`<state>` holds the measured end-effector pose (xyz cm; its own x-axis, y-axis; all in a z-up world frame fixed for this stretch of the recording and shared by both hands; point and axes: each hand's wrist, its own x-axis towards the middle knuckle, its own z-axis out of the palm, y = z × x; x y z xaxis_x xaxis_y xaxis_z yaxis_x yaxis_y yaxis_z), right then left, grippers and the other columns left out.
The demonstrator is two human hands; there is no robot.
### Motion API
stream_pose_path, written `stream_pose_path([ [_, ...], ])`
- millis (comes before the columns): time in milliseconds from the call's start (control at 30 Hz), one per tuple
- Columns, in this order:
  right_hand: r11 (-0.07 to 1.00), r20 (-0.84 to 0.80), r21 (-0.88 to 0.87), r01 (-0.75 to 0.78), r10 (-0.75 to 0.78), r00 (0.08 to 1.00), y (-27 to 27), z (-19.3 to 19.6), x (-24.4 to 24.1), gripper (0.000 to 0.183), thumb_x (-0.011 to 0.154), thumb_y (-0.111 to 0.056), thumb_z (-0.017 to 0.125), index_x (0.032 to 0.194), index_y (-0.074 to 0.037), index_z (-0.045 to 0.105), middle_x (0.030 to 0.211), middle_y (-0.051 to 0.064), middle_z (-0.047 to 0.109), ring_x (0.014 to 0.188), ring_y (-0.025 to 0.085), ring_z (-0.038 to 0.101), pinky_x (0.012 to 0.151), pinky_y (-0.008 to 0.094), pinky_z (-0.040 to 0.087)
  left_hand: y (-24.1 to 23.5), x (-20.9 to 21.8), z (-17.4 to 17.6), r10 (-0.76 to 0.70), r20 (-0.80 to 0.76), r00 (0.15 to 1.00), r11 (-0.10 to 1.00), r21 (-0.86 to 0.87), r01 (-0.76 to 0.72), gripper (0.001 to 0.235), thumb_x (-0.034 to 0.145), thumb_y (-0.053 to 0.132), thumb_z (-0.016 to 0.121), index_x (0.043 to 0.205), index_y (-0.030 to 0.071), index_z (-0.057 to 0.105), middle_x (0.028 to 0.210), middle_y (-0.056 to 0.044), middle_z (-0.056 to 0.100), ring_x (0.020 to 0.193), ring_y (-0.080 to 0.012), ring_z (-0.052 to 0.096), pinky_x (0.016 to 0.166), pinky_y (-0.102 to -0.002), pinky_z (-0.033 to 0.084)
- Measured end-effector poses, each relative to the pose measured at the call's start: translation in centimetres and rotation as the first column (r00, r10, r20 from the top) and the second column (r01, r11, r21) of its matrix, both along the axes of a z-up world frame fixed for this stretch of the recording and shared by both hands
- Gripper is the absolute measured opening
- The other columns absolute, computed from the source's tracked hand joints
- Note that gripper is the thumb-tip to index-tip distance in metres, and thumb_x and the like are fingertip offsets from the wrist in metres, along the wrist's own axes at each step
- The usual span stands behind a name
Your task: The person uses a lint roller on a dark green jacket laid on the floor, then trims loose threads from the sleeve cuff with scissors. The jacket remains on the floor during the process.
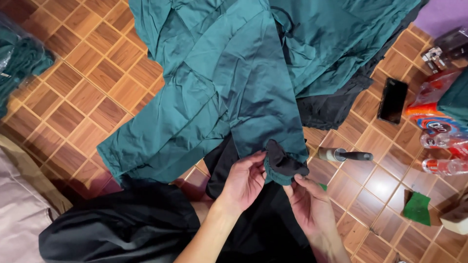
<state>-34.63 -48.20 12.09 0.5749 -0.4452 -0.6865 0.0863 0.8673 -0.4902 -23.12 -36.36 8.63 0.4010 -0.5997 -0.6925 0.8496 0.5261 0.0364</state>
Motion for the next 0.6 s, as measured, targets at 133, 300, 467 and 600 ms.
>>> stream_pose_path([
  [133, 0.996, -0.122, 0.032, 0.085, -0.080, 0.989, 0.8, 2.9, 1.7, 0.029, 0.091, 0.010, 0.053, 0.118, 0.007, 0.063, 0.126, 0.016, 0.070, 0.118, 0.022, 0.067, 0.106, 0.035, 0.055, -0.2, -0.2, 0.6, -0.009, 0.152, 0.988, 1.000, -0.005, 0.010, 0.008, 0.095, -0.003, 0.068, 0.099, 0.002, 0.071, 0.095, -0.009, 0.077, 0.084, -0.0156, 0.074, 0.073, -0.022, 0.060],
  [300, 0.987, -0.132, 0.108, 0.122, -0.108, 0.985, 1.1, 2.9, 1.9, 0.037, 0.092, 0.007, 0.052, 0.129, 0.003, 0.060, 0.129, 0.013, 0.069, 0.118, 0.020, 0.067, 0.105, 0.031, 0.055, -0.1, 0.3, 0.6, -0.139, 0.190, 0.972, 0.981, 0.161, 0.109, 0.018, 0.093, 0.000, 0.071, 0.110, 0.003, 0.065, 0.113, -0.013, 0.077, 0.079, -0.0088, 0.070, 0.063, -0.016, 0.055],
  [467, 0.978, -0.135, 0.150, 0.142, -0.122, 0.983, 1.1, 3.3, 2.0, 0.038, 0.095, 0.002, 0.052, 0.132, 0.000, 0.060, 0.136, 0.010, 0.068, 0.125, 0.016, 0.065, 0.106, 0.029, 0.053, 0.8, 0.7, 0.6, -0.102, 0.276, 0.956, 0.982, 0.183, 0.052, 0.012, 0.089, 0.002, 0.078, 0.099, -0.004, 0.077, 0.080, -0.002, 0.069, 0.059, -0.0090, 0.054, 0.054, -0.025, 0.044],
  [600, 0.994, -0.101, 0.078, 0.076, -0.068, 0.993, 1.3, 2.6, 1.3, 0.029, 0.099, 0.000, 0.051, 0.127, 0.003, 0.060, 0.131, 0.012, 0.067, 0.122, 0.017, 0.063, 0.109, 0.034, 0.052, 1.2, 1.3, -0.2, -0.110, 0.203, 0.973, 0.976, 0.210, 0.066, 0.016, 0.090, 0.003, 0.075, 0.104, -0.005, 0.077, 0.068, -0.003, 0.063, 0.057, -0.0125, 0.059, 0.054, -0.026, 0.047],
])
